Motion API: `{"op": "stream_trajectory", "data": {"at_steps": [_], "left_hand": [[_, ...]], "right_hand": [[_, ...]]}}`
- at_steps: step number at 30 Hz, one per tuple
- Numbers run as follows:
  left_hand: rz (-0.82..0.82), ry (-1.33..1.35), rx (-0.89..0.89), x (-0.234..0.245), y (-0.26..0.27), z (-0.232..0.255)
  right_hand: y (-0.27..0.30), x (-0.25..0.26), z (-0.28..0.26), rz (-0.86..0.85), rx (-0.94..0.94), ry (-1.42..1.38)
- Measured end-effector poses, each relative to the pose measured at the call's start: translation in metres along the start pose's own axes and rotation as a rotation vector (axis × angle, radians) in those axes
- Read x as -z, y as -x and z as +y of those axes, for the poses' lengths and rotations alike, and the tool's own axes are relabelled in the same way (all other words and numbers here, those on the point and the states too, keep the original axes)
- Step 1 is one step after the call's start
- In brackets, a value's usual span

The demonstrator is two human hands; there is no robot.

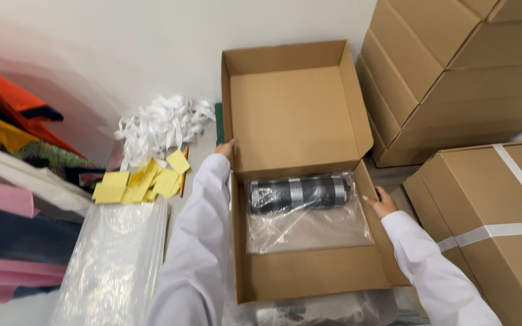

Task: Packing a garment into a cardboard box and tying it with a white ribbon

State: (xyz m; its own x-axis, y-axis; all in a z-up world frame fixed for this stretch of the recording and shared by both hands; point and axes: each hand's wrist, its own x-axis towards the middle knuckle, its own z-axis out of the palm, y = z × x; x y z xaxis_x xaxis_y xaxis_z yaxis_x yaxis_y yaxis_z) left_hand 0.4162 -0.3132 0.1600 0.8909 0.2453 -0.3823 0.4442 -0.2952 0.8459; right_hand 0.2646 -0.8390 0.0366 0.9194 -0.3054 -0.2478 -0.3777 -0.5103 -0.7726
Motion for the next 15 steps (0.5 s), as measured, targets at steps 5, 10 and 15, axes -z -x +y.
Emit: {"op": "stream_trajectory", "data": {"at_steps": [5, 10, 15], "left_hand": [[0.144, -0.237, -0.089, -0.043, -0.052, -0.029], [0.261, -0.220, -0.185, -0.046, 0.018, -0.030], [0.298, 0.007, -0.434, -0.048, 0.081, -0.045]], "right_hand": [[-0.001, 0.000, -0.003, 0.012, -0.024, 0.089], [0.000, 0.000, -0.004, 0.002, -0.035, 0.124], [0.043, 0.013, -0.050, 0.024, 0.282, -0.279]]}}
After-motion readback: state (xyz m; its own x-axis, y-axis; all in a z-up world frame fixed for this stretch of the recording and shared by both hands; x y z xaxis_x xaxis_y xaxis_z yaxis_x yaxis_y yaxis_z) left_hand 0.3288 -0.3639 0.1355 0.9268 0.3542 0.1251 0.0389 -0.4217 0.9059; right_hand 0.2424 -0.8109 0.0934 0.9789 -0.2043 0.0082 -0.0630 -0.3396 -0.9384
